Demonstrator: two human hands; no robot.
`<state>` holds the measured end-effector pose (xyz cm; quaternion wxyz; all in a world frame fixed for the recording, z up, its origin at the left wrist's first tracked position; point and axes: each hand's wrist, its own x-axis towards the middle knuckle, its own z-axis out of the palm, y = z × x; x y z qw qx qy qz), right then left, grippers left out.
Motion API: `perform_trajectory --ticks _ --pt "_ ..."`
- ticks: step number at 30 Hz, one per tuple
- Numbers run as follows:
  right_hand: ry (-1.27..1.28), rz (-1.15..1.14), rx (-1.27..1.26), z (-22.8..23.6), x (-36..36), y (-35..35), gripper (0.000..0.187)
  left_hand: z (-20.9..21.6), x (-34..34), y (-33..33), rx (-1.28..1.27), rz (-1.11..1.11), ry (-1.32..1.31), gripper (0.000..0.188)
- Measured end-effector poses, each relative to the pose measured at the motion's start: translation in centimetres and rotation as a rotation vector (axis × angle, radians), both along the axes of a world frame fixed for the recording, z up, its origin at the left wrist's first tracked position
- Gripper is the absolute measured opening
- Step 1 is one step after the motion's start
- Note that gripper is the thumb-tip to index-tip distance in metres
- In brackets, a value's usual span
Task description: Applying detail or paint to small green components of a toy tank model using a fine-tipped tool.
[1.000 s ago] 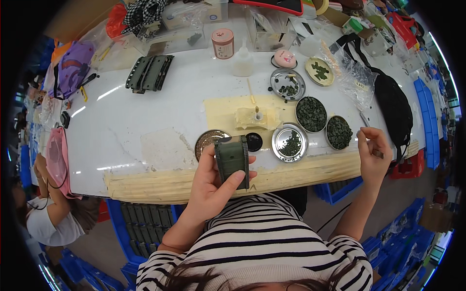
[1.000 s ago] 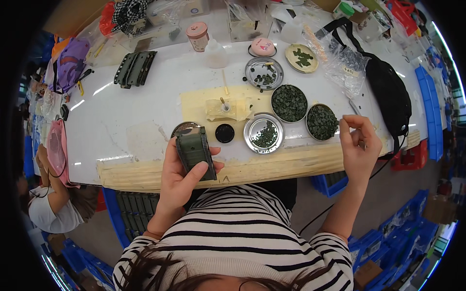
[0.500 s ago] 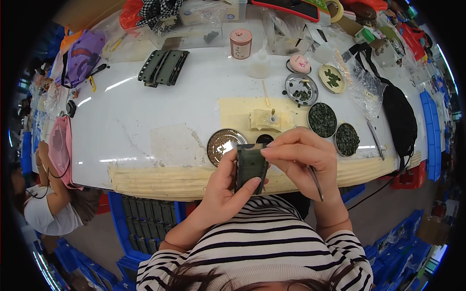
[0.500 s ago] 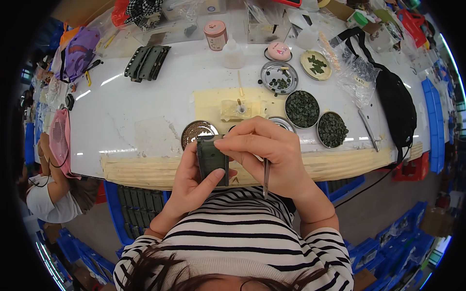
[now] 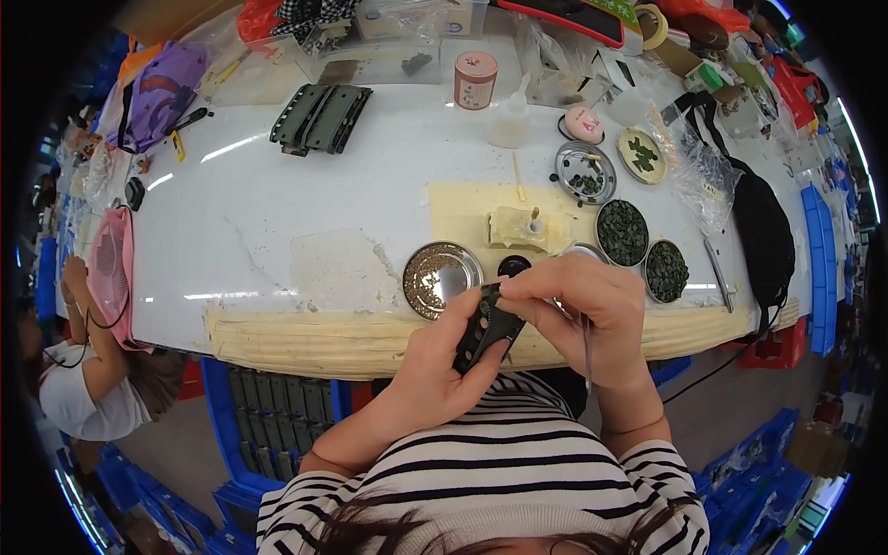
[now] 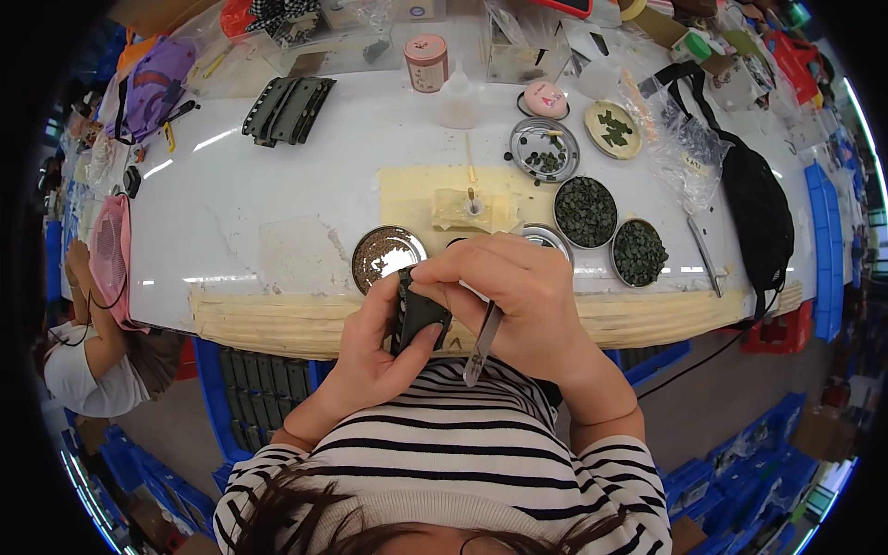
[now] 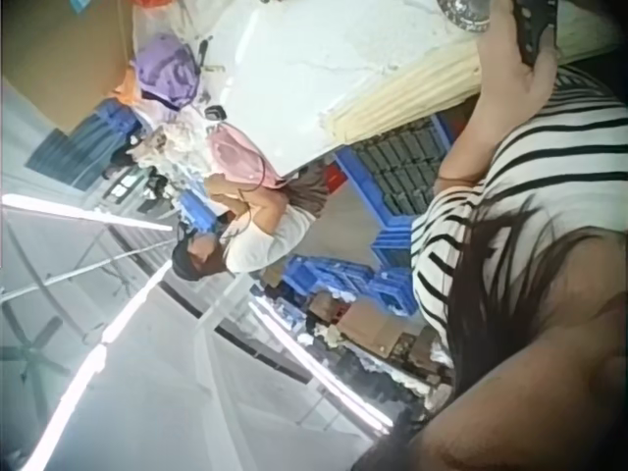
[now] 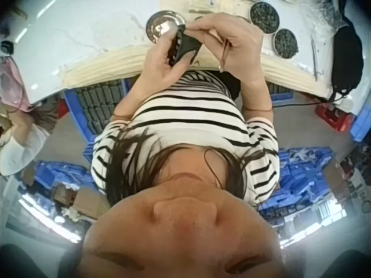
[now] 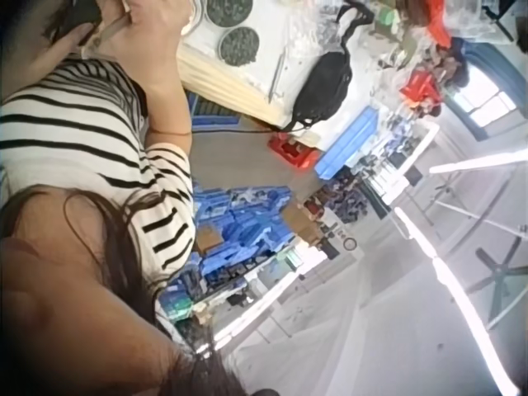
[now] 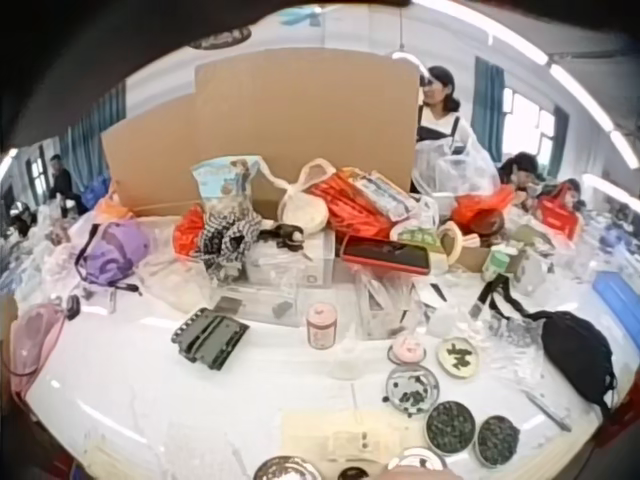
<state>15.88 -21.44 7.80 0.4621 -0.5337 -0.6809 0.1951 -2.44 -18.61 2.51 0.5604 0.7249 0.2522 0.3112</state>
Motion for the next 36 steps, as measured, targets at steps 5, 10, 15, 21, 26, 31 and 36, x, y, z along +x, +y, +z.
perform_trajectory --ticks 5,10,15,21,26,31,36 --pt "-0.094 -0.032 0.069 0.0 -0.3 0.3 0.019 0.4 0.1 0.1 0.084 0.027 0.023 0.055" --pt "-0.280 0.002 0.147 -0.1 -0.2 0.1 0.030 0.5 0.3 0.2 0.110 0.038 0.045 0.062" --pt "-0.364 -0.024 0.195 0.0 -0.3 0.0 0.032 0.6 0.3 0.1 0.166 0.059 0.060 0.063" --pt "-0.428 0.006 0.193 0.3 -0.4 -0.1 0.035 0.6 0.4 0.2 0.210 0.076 0.046 0.065" --pt "-0.447 -0.066 0.223 0.5 -1.1 -0.1 0.026 0.6 0.4 0.2 0.204 0.077 0.050 0.068" --pt "-0.502 -0.071 0.246 0.1 -1.3 -0.1 0.027 0.5 0.3 0.2 0.223 0.079 0.062 0.070" --pt "-0.485 0.028 0.229 -0.2 -0.8 -0.6 0.040 0.6 0.3 0.3 0.272 0.099 0.051 0.073"
